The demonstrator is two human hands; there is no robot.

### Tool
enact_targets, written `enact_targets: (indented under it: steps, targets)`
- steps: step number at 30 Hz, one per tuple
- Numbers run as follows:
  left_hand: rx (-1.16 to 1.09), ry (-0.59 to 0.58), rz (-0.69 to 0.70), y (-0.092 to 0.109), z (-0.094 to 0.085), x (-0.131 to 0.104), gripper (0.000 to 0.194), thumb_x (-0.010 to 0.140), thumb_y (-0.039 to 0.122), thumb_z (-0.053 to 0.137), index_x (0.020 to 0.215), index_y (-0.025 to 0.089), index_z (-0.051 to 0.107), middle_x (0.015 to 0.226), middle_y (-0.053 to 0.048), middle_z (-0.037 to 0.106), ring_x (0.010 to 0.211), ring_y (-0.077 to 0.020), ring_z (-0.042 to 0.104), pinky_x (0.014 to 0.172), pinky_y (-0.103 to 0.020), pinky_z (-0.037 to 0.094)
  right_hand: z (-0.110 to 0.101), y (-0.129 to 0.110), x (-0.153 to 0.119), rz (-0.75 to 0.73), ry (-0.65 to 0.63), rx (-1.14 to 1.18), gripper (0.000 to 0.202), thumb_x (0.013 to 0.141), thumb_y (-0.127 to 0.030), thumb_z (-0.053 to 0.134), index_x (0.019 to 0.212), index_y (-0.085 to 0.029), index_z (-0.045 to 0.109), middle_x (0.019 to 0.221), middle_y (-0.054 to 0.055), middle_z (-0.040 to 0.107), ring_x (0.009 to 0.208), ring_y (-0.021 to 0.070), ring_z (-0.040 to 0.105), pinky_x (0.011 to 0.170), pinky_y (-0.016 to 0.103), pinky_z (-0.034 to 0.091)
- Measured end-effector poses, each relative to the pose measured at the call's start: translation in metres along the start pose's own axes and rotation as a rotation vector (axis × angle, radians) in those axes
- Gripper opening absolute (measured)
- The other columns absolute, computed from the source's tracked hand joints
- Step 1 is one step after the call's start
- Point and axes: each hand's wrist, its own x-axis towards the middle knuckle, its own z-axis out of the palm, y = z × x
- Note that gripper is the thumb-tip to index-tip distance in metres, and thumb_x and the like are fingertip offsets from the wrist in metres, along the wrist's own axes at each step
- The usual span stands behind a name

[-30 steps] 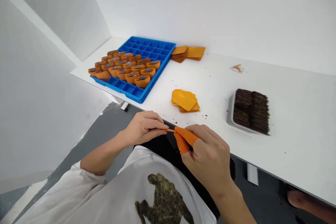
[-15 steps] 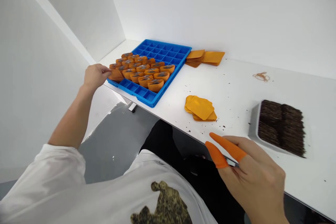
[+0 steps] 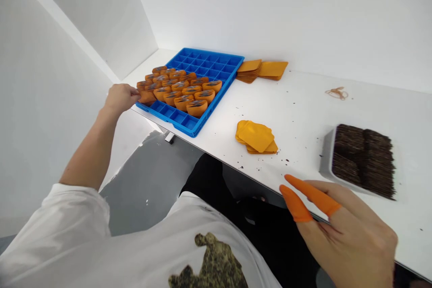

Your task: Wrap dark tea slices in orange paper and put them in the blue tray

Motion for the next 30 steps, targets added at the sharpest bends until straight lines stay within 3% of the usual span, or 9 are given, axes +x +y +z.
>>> enact_targets:
  steps: [6, 11, 17, 22, 30]
  targets:
    - [-0.014, -0.006, -0.022, 0.007, 0.003, -0.007, 0.041, 0.09, 0.035, 0.061, 0.12, 0.023, 0.087, 0.121, -0.015, 0.082, 0.117, -0.0436, 0.073, 0.099, -0.053, 0.056, 0.0, 0.004, 0.001, 0.003, -0.002, 0.016, 0.011, 0.108, -0.034, 0.069, 0.117, -0.028, 0.074, 0.101, 0.001, 0.079, 0.083, 0.0202, 0.08, 0.07, 0.033, 0.063]
    - [-0.008, 0.009, 0.068, 0.001, 0.001, -0.01, 0.041, 0.095, 0.033, 0.056, 0.12, 0.025, 0.087, 0.121, -0.012, 0.082, 0.114, -0.0357, 0.074, 0.099, -0.046, 0.056, -0.001, 0.004, -0.004, 0.054, 0.001, 0.053, 0.015, 0.107, -0.038, 0.071, 0.118, -0.029, 0.077, 0.103, -0.001, 0.08, 0.083, 0.0208, 0.08, 0.073, 0.034, 0.063]
    - [0.11, -0.056, 0.096, 0.002, -0.007, 0.002, 0.038, 0.092, 0.03, 0.055, 0.112, 0.024, 0.087, 0.117, -0.01, 0.082, 0.116, -0.0352, 0.073, 0.101, -0.043, 0.054, 0.002, 0.009, -0.005, 0.076, -0.01, 0.059, 0.015, 0.105, -0.041, 0.073, 0.115, -0.032, 0.078, 0.102, -0.002, 0.082, 0.084, 0.0221, 0.082, 0.075, 0.036, 0.066]
    - [0.114, -0.079, 0.061, -0.001, -0.009, 0.013, 0.036, 0.084, 0.029, 0.063, 0.109, 0.025, 0.087, 0.113, -0.011, 0.083, 0.117, -0.0385, 0.072, 0.104, -0.046, 0.054, 0.006, 0.017, -0.007, 0.02, 0.033, 0.052, 0.023, 0.101, -0.035, 0.076, 0.123, -0.042, 0.078, 0.101, -0.004, 0.082, 0.083, 0.0224, 0.083, 0.067, 0.036, 0.065]
    - [0.137, -0.09, -0.015, 0.008, -0.001, 0.027, 0.034, 0.081, 0.025, 0.066, 0.108, 0.02, 0.086, 0.105, -0.015, 0.08, 0.117, -0.0426, 0.07, 0.103, -0.051, 0.054, 0.0, 0.005, -0.003, 0.136, -0.044, 0.06, 0.031, 0.1, -0.033, 0.078, 0.128, -0.046, 0.077, 0.107, -0.004, 0.083, 0.09, 0.0249, 0.083, 0.073, 0.038, 0.067]
